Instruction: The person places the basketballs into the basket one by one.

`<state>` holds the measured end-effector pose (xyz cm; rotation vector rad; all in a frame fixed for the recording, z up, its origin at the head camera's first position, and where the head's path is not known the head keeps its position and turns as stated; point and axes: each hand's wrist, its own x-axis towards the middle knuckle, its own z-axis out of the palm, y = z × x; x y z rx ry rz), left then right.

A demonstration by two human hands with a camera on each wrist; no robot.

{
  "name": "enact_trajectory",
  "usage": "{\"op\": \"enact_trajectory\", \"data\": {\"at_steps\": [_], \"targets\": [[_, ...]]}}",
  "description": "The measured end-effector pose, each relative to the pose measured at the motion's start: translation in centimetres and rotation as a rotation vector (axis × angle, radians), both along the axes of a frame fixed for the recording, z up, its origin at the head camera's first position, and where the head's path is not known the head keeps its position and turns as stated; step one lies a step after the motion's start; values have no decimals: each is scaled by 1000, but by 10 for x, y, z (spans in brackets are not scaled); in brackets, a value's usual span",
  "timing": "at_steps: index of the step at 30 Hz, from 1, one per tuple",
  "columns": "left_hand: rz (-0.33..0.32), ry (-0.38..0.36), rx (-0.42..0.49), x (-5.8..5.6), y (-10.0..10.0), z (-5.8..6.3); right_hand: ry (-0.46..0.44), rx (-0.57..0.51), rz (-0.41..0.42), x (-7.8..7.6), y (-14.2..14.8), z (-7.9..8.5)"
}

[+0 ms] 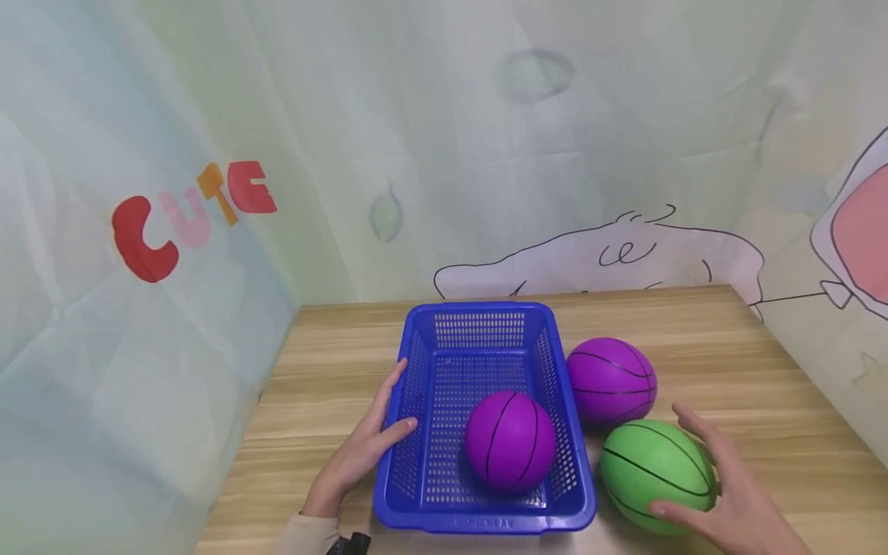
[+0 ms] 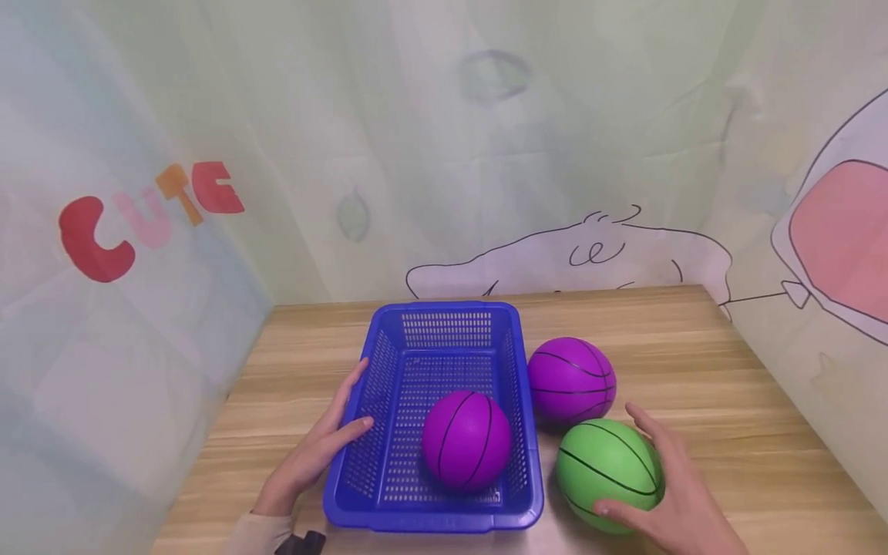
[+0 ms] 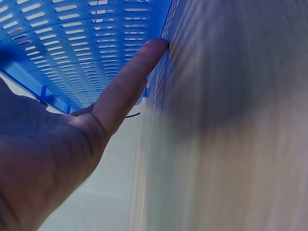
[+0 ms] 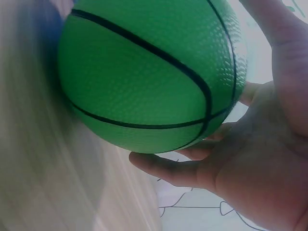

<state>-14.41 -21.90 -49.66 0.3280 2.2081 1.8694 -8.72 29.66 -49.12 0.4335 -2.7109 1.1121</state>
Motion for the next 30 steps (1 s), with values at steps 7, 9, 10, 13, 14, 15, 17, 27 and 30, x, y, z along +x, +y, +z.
{"op": "enact_trajectory", "data": {"at_steps": [7,9,10,13,14,15,17,27,30], "targets": [[-6,1,5,0,0,0,-6,29,-25,2,-1,-10],[-7,1,6,0,0,0,-23,30,-28,3,-2,-11],[-7,1,5,0,0,0,-33,35,-34,4,-3,-11],[-3,-1,4,0,0,0,-67,24,-37,4,-3,-11],[0,-2,3,0,0,0,-76,20,-38,4,-3,-10],[0,0,2,0,0,0,-82,19,-43,4,-3,-10],[1,-2,3,0,0,0,-91,17,-53,5,-2,-11],[-3,7,-2,1,0,1,-88,0,-49,3,1,-11],[-14,11,6,1,0,2,-102,-2,-55,3,1,-11]]}}
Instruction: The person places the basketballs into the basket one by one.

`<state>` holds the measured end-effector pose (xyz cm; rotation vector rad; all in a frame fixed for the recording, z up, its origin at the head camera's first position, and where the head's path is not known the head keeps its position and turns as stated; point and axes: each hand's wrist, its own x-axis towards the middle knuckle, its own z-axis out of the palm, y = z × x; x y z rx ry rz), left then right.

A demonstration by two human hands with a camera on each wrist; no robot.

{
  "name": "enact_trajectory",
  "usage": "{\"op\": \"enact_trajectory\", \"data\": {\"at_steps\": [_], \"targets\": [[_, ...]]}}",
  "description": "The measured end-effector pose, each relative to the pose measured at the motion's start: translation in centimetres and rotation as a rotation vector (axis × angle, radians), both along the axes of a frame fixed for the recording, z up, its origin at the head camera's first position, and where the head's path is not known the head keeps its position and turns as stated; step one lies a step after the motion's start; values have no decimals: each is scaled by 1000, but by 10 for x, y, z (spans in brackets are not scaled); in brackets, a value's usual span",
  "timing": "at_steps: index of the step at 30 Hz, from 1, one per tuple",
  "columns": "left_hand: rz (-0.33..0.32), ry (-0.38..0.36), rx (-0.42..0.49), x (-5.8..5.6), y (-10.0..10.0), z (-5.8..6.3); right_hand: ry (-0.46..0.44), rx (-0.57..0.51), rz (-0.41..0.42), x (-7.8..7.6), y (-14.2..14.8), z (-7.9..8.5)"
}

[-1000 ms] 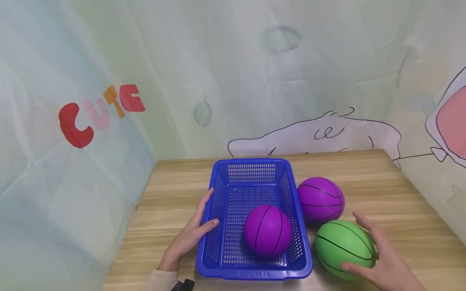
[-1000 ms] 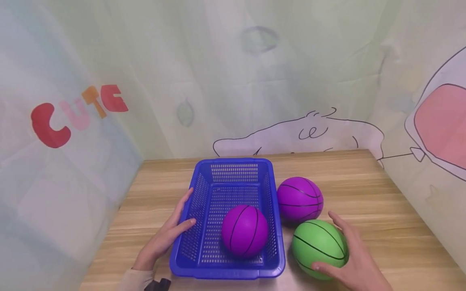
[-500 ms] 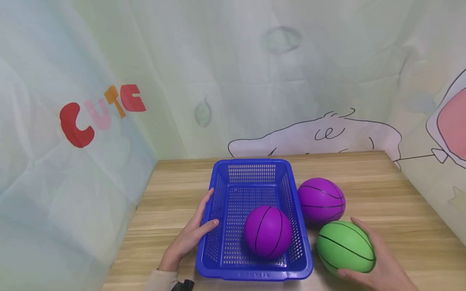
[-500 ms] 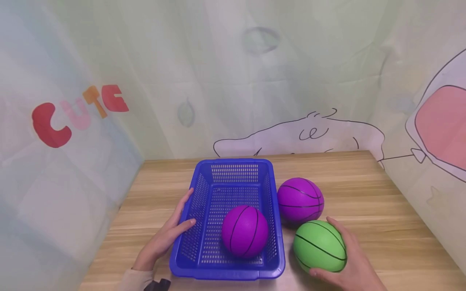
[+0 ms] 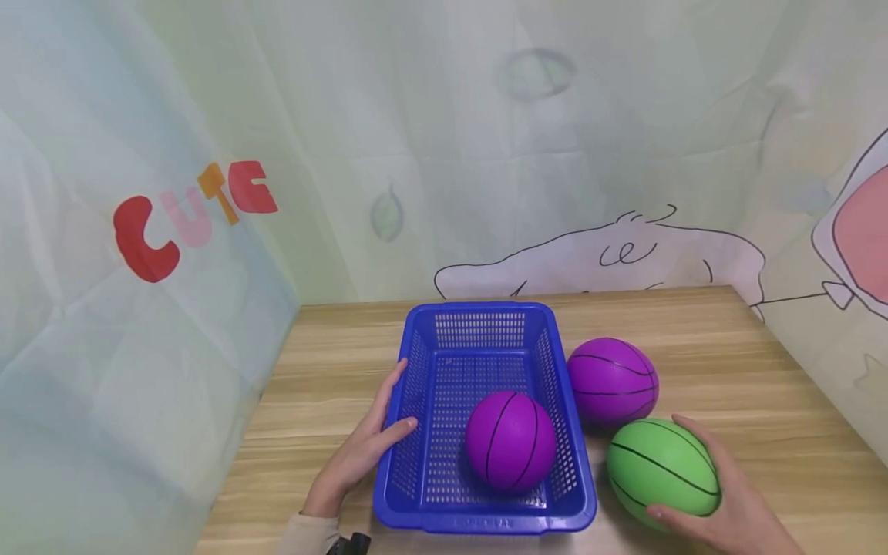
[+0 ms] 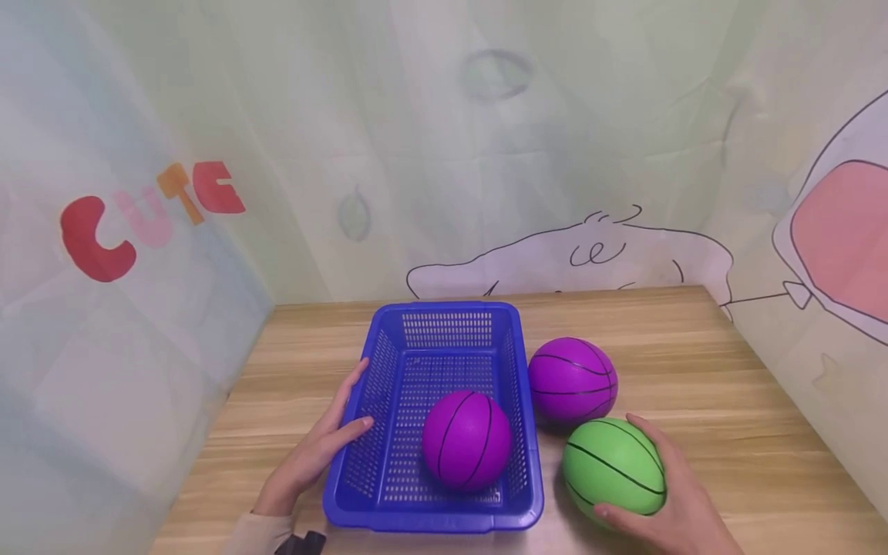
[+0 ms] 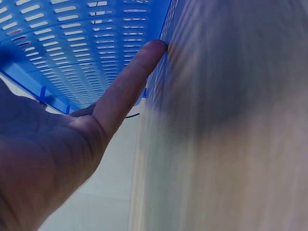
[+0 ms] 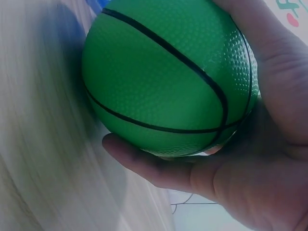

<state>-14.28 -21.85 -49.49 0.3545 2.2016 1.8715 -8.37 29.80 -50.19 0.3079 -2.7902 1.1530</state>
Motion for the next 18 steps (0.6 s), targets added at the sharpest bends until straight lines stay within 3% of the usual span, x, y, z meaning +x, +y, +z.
{"op": "enact_trajectory", "data": {"at_steps": [11,18], "targets": [[-14,38,-4,0,0,-2,-35,-48,-13,-1,22,10],[6,1,11,0,-1,-3,-16,-116,-55,-12,47,41]]}}
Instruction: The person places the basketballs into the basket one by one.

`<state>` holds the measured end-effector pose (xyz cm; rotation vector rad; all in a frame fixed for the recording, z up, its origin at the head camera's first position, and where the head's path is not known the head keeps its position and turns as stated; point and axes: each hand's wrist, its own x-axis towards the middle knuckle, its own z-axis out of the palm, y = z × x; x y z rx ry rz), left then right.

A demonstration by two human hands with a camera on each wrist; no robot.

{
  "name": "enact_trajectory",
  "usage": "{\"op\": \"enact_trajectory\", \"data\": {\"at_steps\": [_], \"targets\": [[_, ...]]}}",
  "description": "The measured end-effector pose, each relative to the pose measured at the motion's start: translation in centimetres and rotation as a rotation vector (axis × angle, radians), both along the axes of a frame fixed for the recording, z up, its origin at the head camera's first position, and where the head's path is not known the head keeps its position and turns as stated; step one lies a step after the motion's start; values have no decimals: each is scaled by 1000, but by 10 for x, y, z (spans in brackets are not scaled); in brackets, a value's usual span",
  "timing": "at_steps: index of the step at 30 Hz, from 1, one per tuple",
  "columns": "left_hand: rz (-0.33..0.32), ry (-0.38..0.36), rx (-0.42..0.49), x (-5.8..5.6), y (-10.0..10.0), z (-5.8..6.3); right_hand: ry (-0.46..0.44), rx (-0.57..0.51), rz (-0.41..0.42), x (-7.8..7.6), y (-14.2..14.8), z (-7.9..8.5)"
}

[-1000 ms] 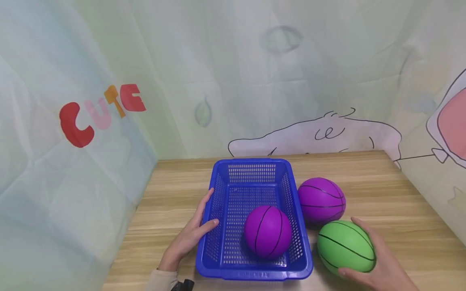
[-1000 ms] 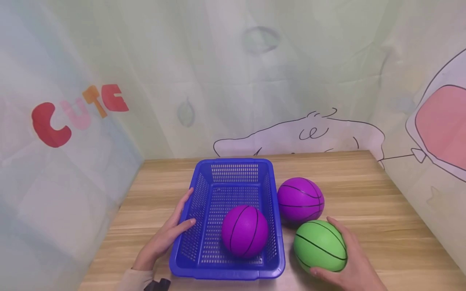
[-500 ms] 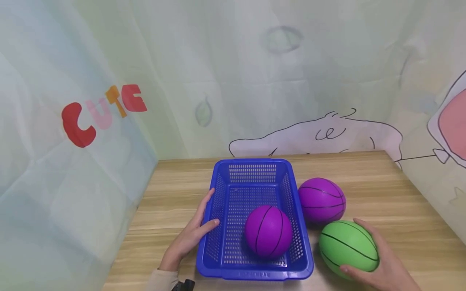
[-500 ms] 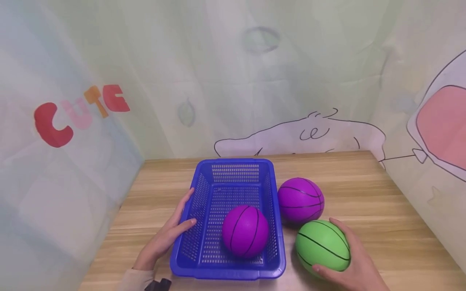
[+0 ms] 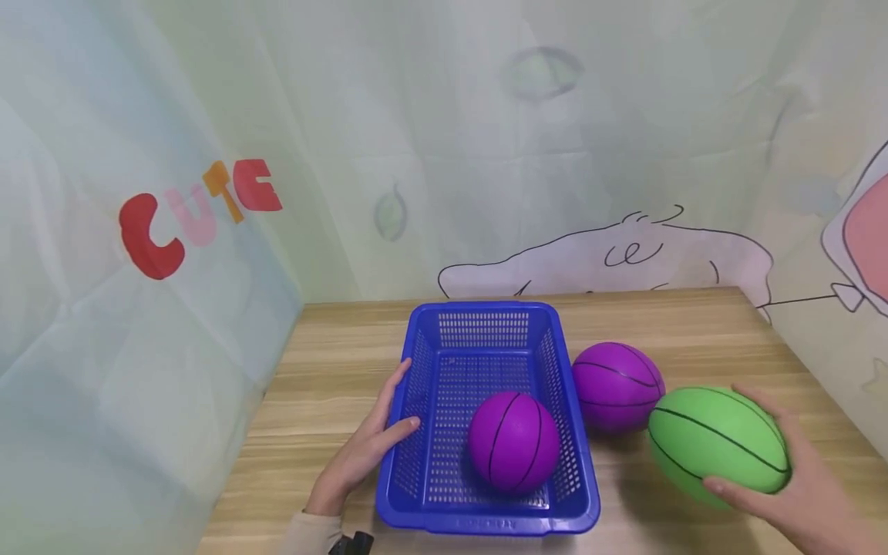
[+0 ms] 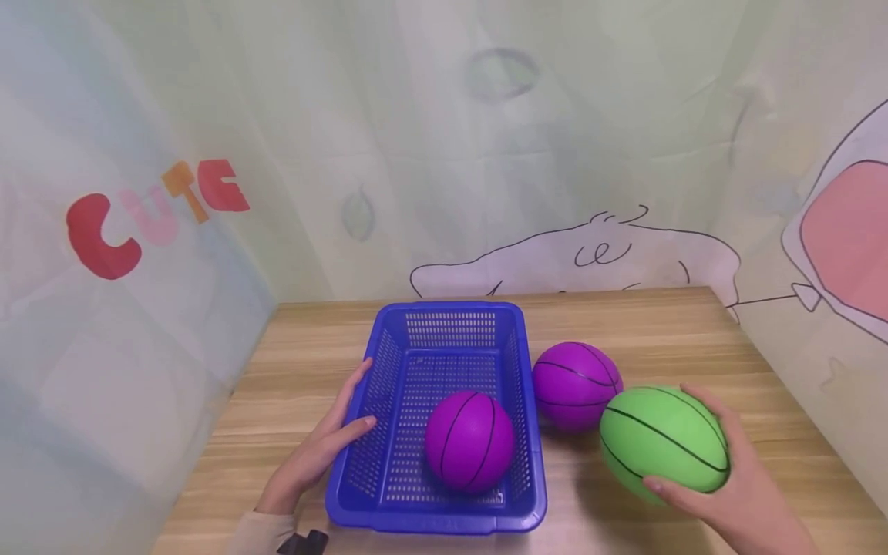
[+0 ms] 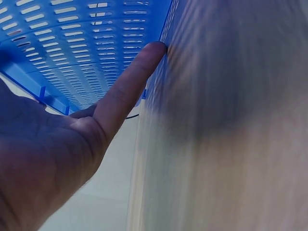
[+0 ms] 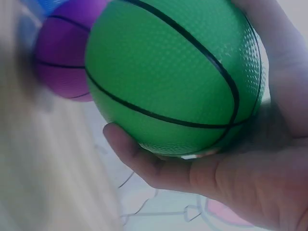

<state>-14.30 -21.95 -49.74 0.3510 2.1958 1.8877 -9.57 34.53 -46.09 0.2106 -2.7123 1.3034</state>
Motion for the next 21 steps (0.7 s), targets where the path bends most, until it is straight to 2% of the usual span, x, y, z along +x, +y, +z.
{"op": "enact_trajectory", "data": {"at_steps": [5,11,17,21], "targets": [[-3,-8,5,0,0,0,-1,-97,-46,-15,8,31],[1,-20,-1,1,0,1,48,-109,-51,-33,1,56],[12,-21,-6,1,1,1,42,-68,-12,-49,-16,77],[13,-14,-10,1,2,0,64,-147,53,-61,-37,85]]}}
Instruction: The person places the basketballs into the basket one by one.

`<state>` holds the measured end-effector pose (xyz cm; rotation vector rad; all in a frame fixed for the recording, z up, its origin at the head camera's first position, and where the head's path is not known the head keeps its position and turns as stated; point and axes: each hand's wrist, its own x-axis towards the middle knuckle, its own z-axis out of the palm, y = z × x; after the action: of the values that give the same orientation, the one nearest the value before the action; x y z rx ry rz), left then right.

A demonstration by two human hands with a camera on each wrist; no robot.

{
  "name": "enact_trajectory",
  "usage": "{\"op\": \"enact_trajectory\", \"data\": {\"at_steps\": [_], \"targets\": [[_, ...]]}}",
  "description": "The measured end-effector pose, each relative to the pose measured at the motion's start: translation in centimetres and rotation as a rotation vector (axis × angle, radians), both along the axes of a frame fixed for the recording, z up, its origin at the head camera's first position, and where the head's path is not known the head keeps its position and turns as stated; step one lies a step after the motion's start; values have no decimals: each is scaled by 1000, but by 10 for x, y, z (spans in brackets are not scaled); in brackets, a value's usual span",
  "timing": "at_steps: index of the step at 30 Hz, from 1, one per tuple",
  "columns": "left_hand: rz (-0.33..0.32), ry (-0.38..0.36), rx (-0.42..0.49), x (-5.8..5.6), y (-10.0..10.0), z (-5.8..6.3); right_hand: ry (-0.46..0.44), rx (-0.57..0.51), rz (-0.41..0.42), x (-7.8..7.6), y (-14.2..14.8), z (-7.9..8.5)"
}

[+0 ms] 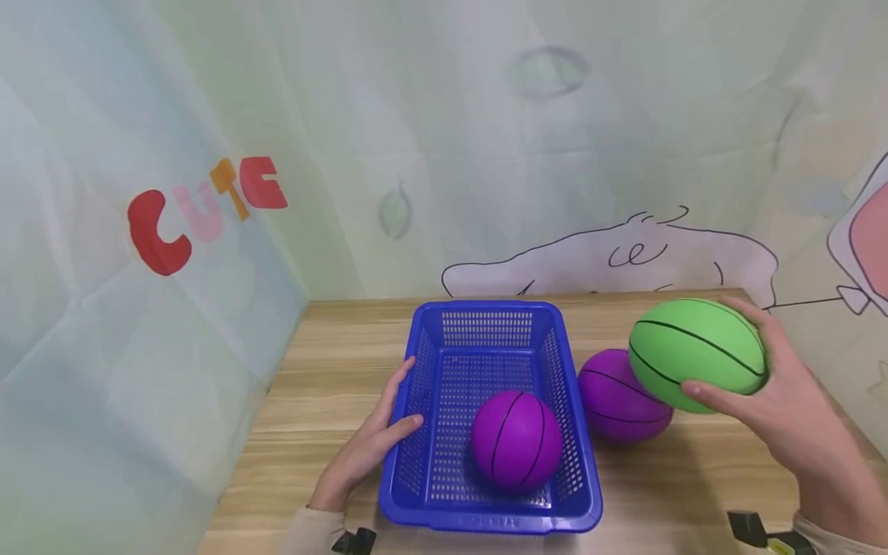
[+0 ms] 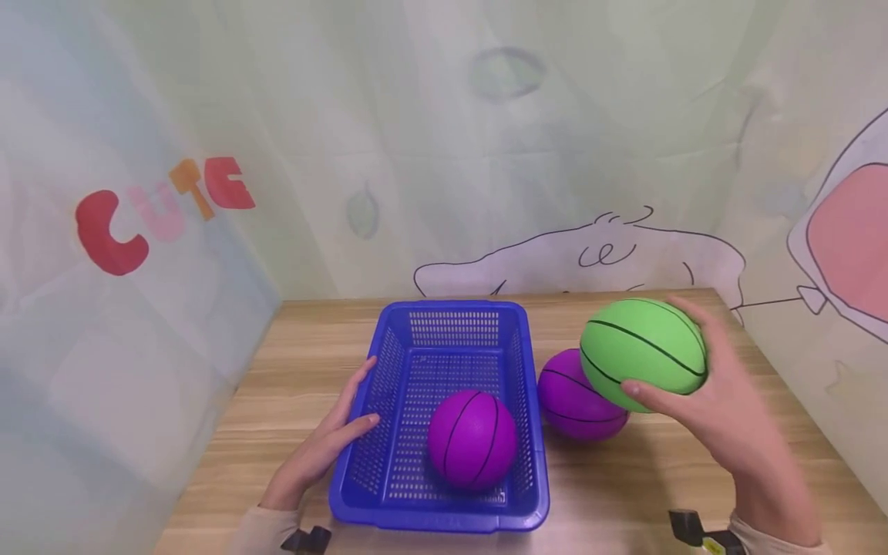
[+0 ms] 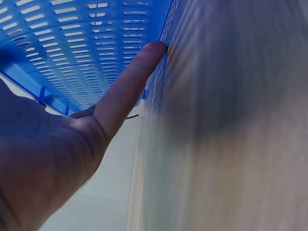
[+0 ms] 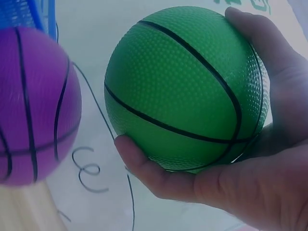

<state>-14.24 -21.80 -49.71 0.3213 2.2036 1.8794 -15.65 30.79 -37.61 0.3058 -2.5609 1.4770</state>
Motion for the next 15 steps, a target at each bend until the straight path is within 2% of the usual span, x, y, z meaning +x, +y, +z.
{"op": "enact_trajectory", "data": {"at_steps": [6,15], "targets": [[6,4,-8,0,2,2,24,-51,52,-16,-25,7],[0,7,-3,0,0,0,-32,-90,115,-29,-63,21]]}}
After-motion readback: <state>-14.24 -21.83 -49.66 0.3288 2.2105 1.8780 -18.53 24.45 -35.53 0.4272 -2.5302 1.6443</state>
